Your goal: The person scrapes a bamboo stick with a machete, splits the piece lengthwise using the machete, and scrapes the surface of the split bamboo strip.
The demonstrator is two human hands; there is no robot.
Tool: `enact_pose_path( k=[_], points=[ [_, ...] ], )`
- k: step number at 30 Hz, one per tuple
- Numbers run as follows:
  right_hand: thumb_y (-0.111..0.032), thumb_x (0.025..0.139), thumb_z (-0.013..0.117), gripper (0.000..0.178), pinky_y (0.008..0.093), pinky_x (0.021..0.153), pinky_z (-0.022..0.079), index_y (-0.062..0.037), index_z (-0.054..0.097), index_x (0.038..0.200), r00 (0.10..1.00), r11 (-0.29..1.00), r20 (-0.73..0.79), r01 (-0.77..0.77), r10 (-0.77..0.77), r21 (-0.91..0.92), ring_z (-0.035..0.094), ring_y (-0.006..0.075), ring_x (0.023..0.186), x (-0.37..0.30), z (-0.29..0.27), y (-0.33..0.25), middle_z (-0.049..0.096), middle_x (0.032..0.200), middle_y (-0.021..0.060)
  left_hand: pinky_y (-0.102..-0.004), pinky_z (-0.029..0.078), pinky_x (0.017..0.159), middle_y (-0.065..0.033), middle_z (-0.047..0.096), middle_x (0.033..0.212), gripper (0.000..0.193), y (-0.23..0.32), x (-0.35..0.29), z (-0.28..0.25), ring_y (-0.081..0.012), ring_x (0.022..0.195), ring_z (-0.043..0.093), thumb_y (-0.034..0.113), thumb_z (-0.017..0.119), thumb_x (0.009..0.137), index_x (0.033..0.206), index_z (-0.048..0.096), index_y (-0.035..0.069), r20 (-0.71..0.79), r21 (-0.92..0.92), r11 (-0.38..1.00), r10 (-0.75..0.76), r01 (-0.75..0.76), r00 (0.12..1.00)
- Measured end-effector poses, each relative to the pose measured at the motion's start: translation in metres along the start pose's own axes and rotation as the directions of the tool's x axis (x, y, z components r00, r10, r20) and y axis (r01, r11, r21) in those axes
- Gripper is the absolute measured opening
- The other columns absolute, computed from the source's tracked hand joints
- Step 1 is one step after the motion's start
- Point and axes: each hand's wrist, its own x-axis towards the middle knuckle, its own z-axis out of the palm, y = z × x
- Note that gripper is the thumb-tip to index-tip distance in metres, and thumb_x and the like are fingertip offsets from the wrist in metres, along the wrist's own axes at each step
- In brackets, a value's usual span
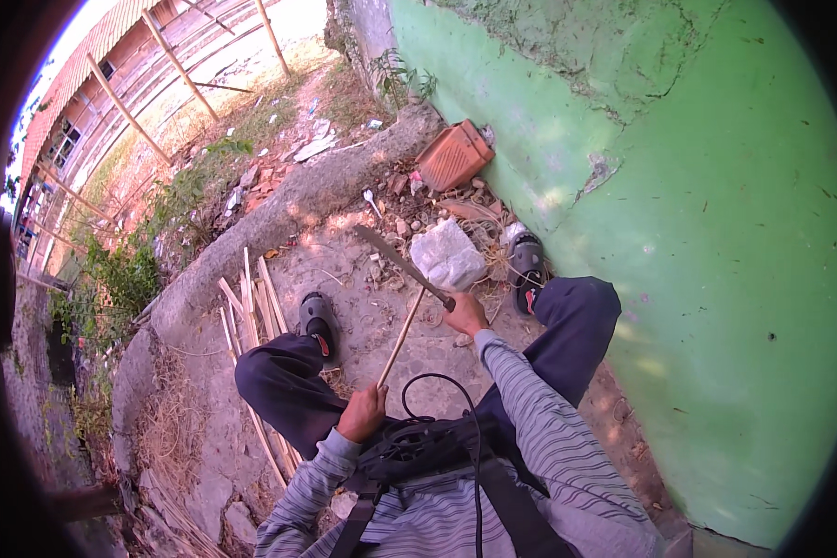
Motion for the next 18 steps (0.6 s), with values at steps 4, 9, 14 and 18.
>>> enact_pose_path(
  k=[4, 9, 14, 18],
  points=[
    [-0.022, 0.074, 0.07, 0.023, 0.0491, 0.069, 0.052, -0.0015, 0.068, 0.084, 0.987, 0.988, 0.055, -0.15, 0.152, -0.035, 0.069, 0.0408, 0.078, -0.005, 0.001, 0.022, 0.069, 0.079, 0.0208, -0.061, 0.046, 0.067, -0.0324, 0.061, 0.079, 0.029, -0.002, -0.005, -0.002, -0.0532, 0.078, 0.06, 0.024, 0.051, 0.105, 0.096, 0.057, -0.003, 0.073, -0.174, 0.971, -0.153, 0.164, 0.985],
    [-0.022, 0.076, 0.071, 0.021, 0.0515, 0.071, 0.052, -0.0023, 0.069, 0.084, 0.974, 0.973, 0.024, -0.225, 0.224, 0.041, 0.069, 0.0429, 0.08, -0.02, 0.031, 0.006, 0.07, 0.08, 0.0214, -0.0594, 0.044, 0.074, -0.0348, 0.062, 0.085, 0.039, -0.01, 0.013, -0.008, -0.0564, 0.087, 0.059, 0.031, 0.047, 0.107, 0.097, 0.058, -0.006, 0.185, -0.286, 0.888, -0.318, 0.361, 0.93],
    [-0.03, 0.077, 0.078, 0.03, 0.0474, 0.069, 0.053, -0.0011, 0.07, 0.082, 0.969, 0.959, 0.023, -0.247, 0.246, 0.139, 0.071, 0.0353, 0.073, -0.052, 0.06, 0.024, 0.07, 0.075, 0.0187, -0.0457, 0.04, 0.054, -0.0154, 0.05, 0.063, 0.044, -0.044, -0.004, 0.006, -0.03, 0.054, 0.052, 0.037, 0.046, 0.109, 0.086, 0.053, 0.0, 0.103, -0.274, 0.936, -0.2, 0.221, 0.974],
    [-0.033, 0.077, 0.082, 0.036, 0.0407, 0.067, 0.054, 0.0008, 0.072, 0.08, 0.9, 0.861, 0.0, -0.416, 0.436, 0.293, 0.07, 0.0266, 0.067, -0.053, 0.075, 0.046, 0.071, 0.071, 0.0146, -0.0215, 0.019, 0.036, 0.0085, 0.035, 0.063, 0.034, 0.002, 0.011, -0.054, -0.0028, 0.045, 0.029, 0.044, 0.044, 0.11, 0.086, 0.043, 0.019, 0.642, -0.674, 0.188, -0.331, 0.715, 0.692]
  ],
)
